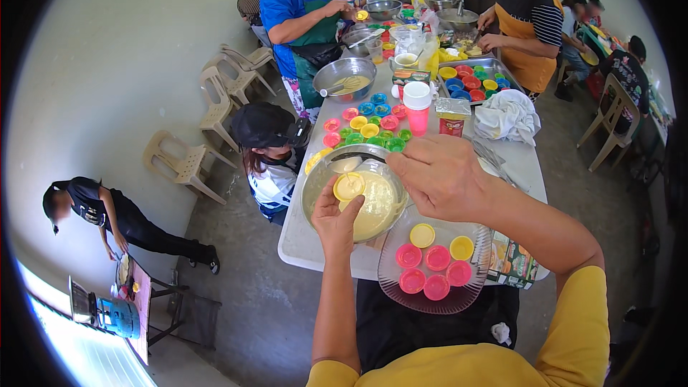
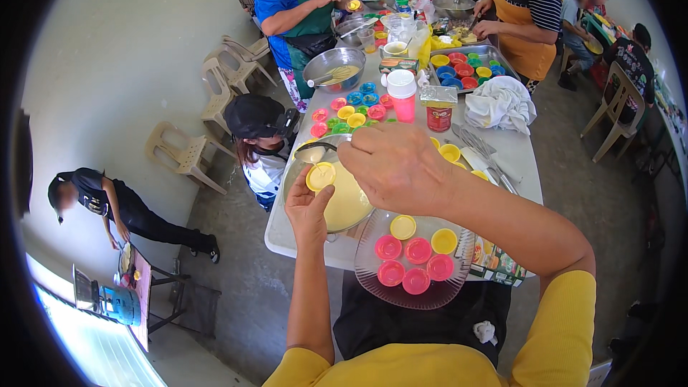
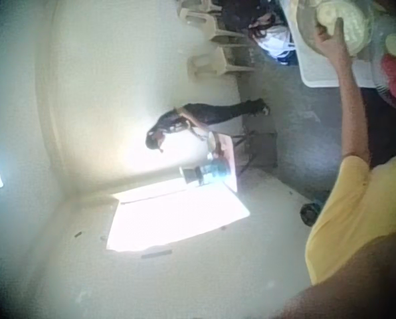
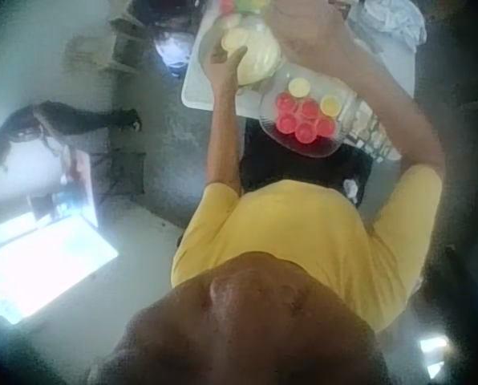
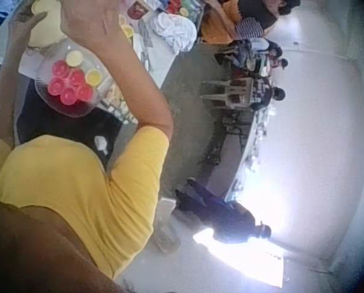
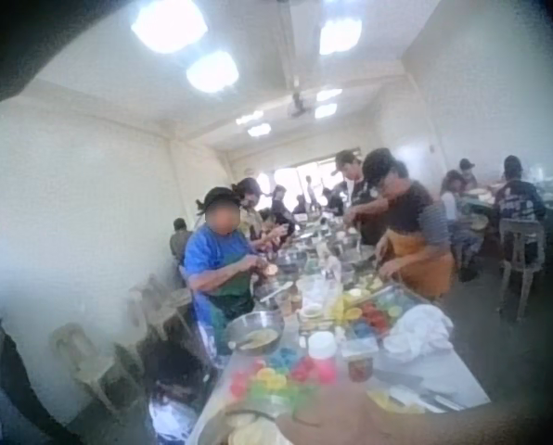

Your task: The person uses a ladle to scoop a yellow liquid mixture from a large metal bowl and pours it into small, colorful plastic molds. The filled molds are then placed onto a clear plastic plate. The process is repeated continuously as the person works at a long table alongside other individuals performing similar tasks.

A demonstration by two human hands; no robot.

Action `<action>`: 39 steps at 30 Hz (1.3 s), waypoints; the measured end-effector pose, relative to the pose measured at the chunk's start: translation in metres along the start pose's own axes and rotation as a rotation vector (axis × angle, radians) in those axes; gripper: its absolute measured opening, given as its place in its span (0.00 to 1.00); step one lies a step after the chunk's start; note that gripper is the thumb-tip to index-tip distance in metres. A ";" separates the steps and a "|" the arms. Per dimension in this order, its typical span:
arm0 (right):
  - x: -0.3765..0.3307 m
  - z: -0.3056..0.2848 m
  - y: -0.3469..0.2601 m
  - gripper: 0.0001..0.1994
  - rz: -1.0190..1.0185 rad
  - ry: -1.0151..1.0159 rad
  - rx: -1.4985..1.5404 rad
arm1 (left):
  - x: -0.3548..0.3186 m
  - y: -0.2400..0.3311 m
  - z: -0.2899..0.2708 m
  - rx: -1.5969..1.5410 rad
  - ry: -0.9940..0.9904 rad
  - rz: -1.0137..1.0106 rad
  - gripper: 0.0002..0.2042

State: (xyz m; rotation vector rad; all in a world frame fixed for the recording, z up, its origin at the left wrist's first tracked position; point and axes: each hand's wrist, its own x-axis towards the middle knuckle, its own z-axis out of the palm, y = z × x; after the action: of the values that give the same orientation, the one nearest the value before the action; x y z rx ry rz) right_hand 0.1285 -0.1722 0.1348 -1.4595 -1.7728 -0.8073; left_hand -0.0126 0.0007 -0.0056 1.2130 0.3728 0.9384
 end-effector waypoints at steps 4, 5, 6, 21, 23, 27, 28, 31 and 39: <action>0.000 0.000 -0.001 0.12 -0.051 -0.005 -0.019 | 0.000 -0.001 -0.001 -0.004 -0.003 0.008 0.33; 0.001 -0.001 -0.001 0.12 -0.059 -0.003 -0.017 | 0.000 -0.001 -0.001 -0.003 -0.004 0.010 0.33; 0.001 -0.001 -0.002 0.12 -0.067 -0.001 -0.016 | 0.000 -0.001 0.000 -0.008 -0.003 0.009 0.32; -0.002 -0.007 -0.004 0.15 -0.008 -0.073 -0.046 | 0.000 -0.003 0.002 -0.036 0.007 0.008 0.32; -0.002 -0.008 -0.002 0.16 -0.017 -0.082 -0.041 | 0.000 -0.003 0.003 -0.045 0.004 0.003 0.32; 0.000 -0.009 -0.004 0.15 -0.017 -0.085 -0.025 | 0.000 -0.006 -0.002 -0.052 0.011 0.014 0.32; -0.001 -0.009 -0.004 0.15 -0.004 -0.087 -0.031 | 0.000 -0.005 -0.001 -0.052 0.006 0.011 0.32; -0.003 -0.006 -0.004 0.13 0.055 -0.071 -0.024 | 0.001 -0.007 -0.003 -0.053 -0.001 0.019 0.32; -0.028 0.028 0.004 0.03 0.527 0.180 0.277 | 0.000 -0.006 -0.005 -0.062 0.005 0.023 0.32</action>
State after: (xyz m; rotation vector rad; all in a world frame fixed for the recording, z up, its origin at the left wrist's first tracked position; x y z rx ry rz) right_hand 0.1322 -0.1640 0.0957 -1.5111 -1.2236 -0.3860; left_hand -0.0138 0.0040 -0.0125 1.1612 0.3318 0.9659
